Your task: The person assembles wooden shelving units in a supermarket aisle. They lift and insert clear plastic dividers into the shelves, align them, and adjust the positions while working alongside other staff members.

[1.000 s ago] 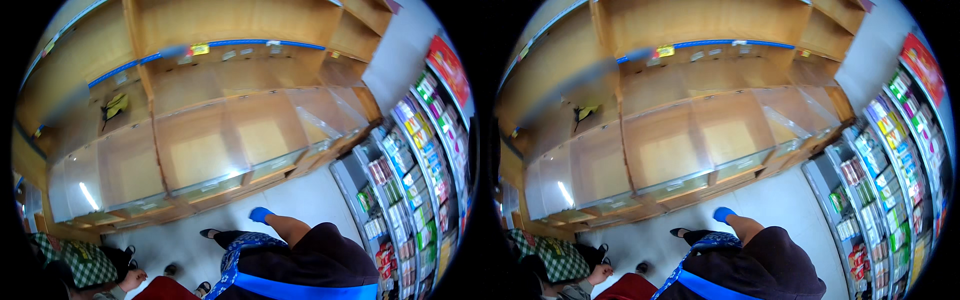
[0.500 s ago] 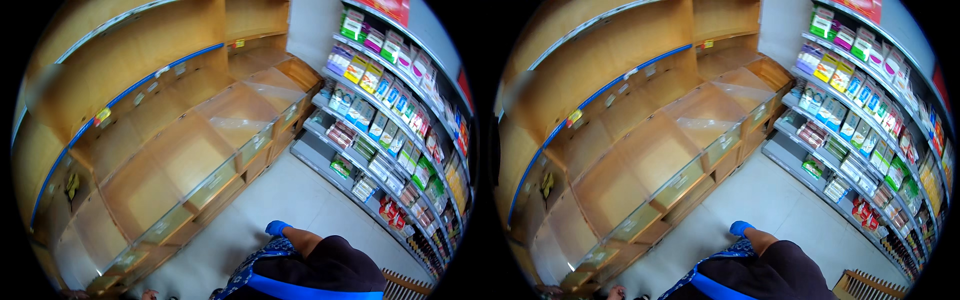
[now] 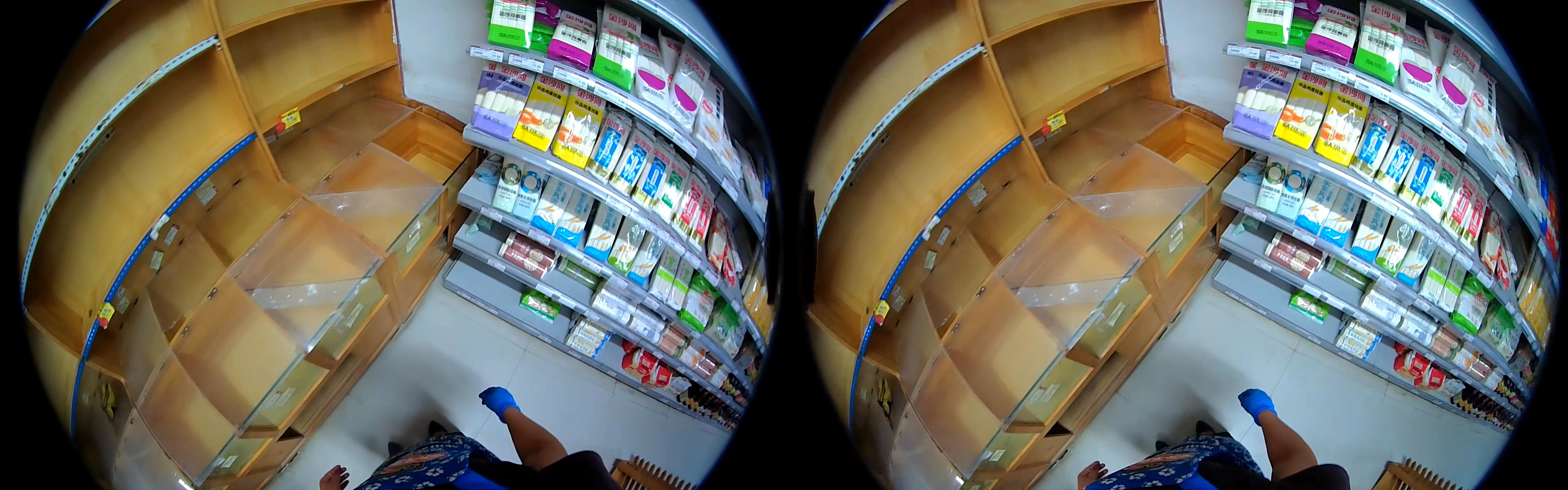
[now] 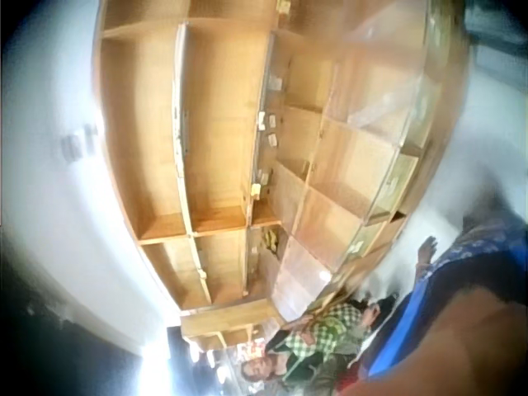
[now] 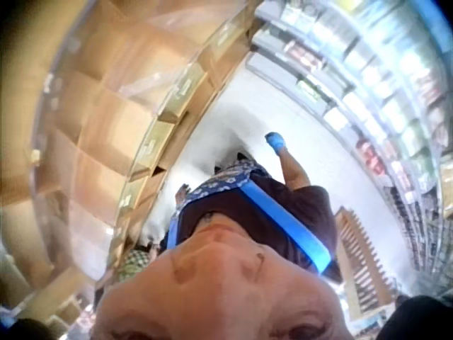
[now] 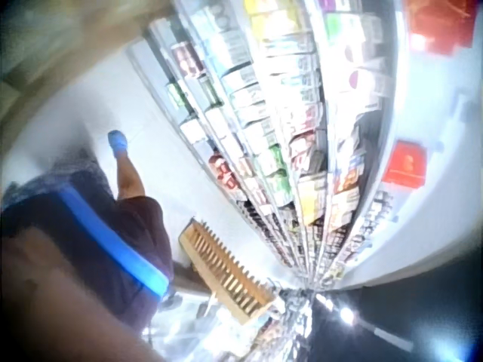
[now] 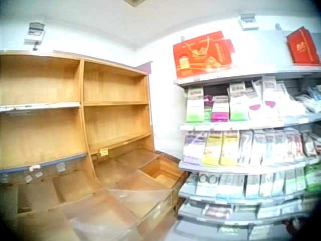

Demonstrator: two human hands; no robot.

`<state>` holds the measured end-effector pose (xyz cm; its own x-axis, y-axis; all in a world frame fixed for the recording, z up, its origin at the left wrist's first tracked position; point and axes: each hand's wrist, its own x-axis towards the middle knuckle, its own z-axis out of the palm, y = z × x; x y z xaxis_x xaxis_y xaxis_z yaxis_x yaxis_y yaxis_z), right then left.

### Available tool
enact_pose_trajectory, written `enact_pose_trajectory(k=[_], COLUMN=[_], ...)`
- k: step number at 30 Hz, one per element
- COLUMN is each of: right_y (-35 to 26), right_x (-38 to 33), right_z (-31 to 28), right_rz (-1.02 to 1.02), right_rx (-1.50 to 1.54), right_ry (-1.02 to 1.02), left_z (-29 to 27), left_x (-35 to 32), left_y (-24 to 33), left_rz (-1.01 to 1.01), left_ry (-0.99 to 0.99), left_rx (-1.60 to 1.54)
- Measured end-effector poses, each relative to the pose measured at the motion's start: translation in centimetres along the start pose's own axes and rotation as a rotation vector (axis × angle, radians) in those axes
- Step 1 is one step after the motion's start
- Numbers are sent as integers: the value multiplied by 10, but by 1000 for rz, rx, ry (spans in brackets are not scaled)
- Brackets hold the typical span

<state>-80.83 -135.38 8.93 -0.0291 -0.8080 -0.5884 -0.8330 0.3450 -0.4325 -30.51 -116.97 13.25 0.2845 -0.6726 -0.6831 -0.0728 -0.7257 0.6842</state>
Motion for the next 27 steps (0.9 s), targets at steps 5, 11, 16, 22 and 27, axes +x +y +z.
enact_pose_trajectory(k=[5, 11, 16, 22, 27], right_y=[41, -38, -29, -104, -205], right_x=[60, 94, 197, 299, 387], right_z=[21, -37, -82, -179, -238], right_rz=[-119, -2, -282, -93, -185], right_rx=[287, 679, 6, 333, 604], right_ry=[-22, -312, -272, 28, 325], left_z=[34, 57, 92, 131, 168], left_x=[54, 126, 194, 259, 315], left_y=[65, 114, 185, 262, 347], left_rz=[-38, -138, -178, -163, -171], left_ry=[12, 22, -18, -23, 25], left_rx=[2, -6, -20, -60, -120])
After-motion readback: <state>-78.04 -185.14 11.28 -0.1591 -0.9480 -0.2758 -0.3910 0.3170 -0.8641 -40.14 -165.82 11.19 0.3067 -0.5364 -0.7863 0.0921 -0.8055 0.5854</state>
